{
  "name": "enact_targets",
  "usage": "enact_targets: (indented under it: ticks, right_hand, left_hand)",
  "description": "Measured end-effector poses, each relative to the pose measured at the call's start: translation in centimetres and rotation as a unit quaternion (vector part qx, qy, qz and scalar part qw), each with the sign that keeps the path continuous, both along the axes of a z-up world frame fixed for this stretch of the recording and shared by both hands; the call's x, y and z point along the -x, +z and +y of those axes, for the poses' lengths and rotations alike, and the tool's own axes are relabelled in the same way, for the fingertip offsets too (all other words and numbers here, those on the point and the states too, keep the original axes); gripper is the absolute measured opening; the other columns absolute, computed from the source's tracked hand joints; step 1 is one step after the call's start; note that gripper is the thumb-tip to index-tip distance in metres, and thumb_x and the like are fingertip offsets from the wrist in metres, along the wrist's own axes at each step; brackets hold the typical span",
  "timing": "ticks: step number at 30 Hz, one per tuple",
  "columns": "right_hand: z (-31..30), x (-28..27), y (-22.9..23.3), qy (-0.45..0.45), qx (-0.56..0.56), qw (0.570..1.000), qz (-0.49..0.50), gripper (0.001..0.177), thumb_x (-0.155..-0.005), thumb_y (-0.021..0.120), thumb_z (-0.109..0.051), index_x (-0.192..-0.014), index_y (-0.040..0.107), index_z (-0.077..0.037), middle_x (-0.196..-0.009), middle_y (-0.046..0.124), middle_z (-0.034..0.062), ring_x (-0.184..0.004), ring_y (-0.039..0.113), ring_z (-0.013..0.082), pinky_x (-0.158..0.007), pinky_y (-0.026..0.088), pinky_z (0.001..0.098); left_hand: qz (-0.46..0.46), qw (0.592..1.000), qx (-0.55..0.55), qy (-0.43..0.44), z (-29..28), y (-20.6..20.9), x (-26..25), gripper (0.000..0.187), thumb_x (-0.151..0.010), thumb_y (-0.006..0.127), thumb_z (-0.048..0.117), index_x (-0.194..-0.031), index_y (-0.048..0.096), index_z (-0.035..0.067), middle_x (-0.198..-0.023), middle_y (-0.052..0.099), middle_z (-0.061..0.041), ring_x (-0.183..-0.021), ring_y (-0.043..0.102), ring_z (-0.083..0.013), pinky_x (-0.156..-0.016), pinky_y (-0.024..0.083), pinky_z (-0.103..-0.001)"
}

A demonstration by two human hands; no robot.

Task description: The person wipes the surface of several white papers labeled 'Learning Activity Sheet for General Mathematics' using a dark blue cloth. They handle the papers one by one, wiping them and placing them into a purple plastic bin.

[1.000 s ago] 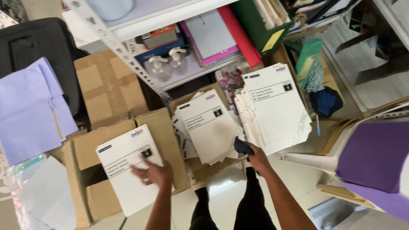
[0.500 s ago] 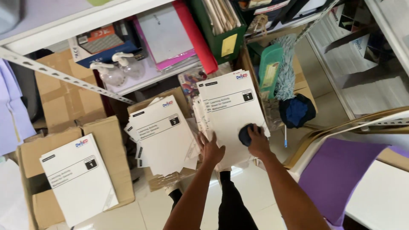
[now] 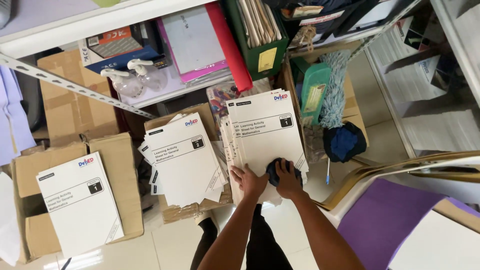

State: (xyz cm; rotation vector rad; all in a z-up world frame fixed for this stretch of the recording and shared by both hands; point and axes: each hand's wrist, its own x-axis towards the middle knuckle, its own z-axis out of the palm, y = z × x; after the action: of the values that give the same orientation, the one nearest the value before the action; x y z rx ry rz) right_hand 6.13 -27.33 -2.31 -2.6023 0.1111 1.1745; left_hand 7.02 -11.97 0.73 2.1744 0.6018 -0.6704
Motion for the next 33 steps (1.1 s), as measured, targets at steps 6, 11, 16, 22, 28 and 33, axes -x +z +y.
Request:
enact_targets:
  ticks: [6,11,16,22,28,33]
  right_hand:
    - [0.2,0.7,-0.1,0.023,-0.011,0.999,-0.041,0.088,-0.092,0.054,-0.012,-0.165,0.004,-0.022,-0.174,-0.01,0.0041,-0.159,-0.008,0.0387,-0.119,0.02,0.07]
    - [-0.6,2.0,-2.8,0.042,-0.091,0.992,-0.081,0.088,-0.085,0.051,-0.004,-0.163,0.013,-0.015,-0.173,0.0,0.0111,-0.158,-0.004,0.0399,-0.121,0.021,0.059]
    - [-0.9,1.4,1.1,-0.082,-0.31,0.945,-0.06,0.09,-0.076,0.046,0.007,-0.161,0.035,-0.018,-0.167,0.025,0.0159,-0.157,0.019,0.0312,-0.125,0.018,0.0394]
    - [3.9,-0.2,2.3,-0.148,-0.365,0.853,-0.343,0.08,-0.08,0.04,-0.003,-0.16,0.04,-0.014,-0.168,0.04,0.016,-0.159,0.03,0.0318,-0.13,0.014,0.0487]
    - [10.5,-1.3,2.1,0.212,-0.211,0.921,-0.248,0.066,-0.105,0.048,-0.048,-0.163,0.036,-0.018,-0.172,0.017,0.0115,-0.158,0.004,0.0381,-0.117,-0.001,0.0687]
    - [10.6,-9.8,1.9,0.304,-0.129,0.874,-0.357,0.067,-0.093,0.055,-0.054,-0.155,0.039,-0.033,-0.168,0.019,0.002,-0.154,0.012,0.0343,-0.116,0.008,0.072]
  left_hand:
    - [0.038,0.992,0.03,0.118,0.7,2.1,-0.8,0.08,-0.071,0.091,0.03,-0.136,0.048,0.012,-0.168,-0.011,-0.02,-0.157,-0.012,-0.0407,-0.114,0.029,-0.065]
    - [-0.044,0.996,0.028,0.072,1.5,1.9,1.6,0.068,-0.076,0.068,0.0,-0.137,0.05,0.024,-0.143,0.049,-0.018,-0.13,0.047,-0.0356,-0.098,0.051,-0.05]
    - [-0.117,0.983,0.089,0.112,4.1,0.5,3.3,0.076,-0.078,0.061,-0.012,-0.143,0.047,0.025,-0.101,0.076,-0.012,-0.087,0.073,-0.0274,-0.073,0.058,-0.042]
    - [-0.114,0.98,0.108,0.124,8.2,-0.2,4.7,0.07,-0.081,0.062,-0.006,-0.141,0.058,0.03,-0.099,0.079,-0.008,-0.077,0.078,-0.0196,-0.07,0.062,-0.036]
    - [-0.155,0.985,0.002,0.08,10.9,-8.0,7.5,0.023,-0.084,0.078,0.008,-0.107,0.077,0.01,-0.083,0.077,-0.016,-0.078,0.073,-0.027,-0.069,0.059,-0.039]
    - [-0.032,0.975,0.164,0.148,11.6,-0.7,4.5,0.053,-0.081,0.073,0.009,-0.133,0.067,0.02,-0.069,0.072,-0.011,-0.068,0.077,-0.0215,-0.066,0.058,-0.036]
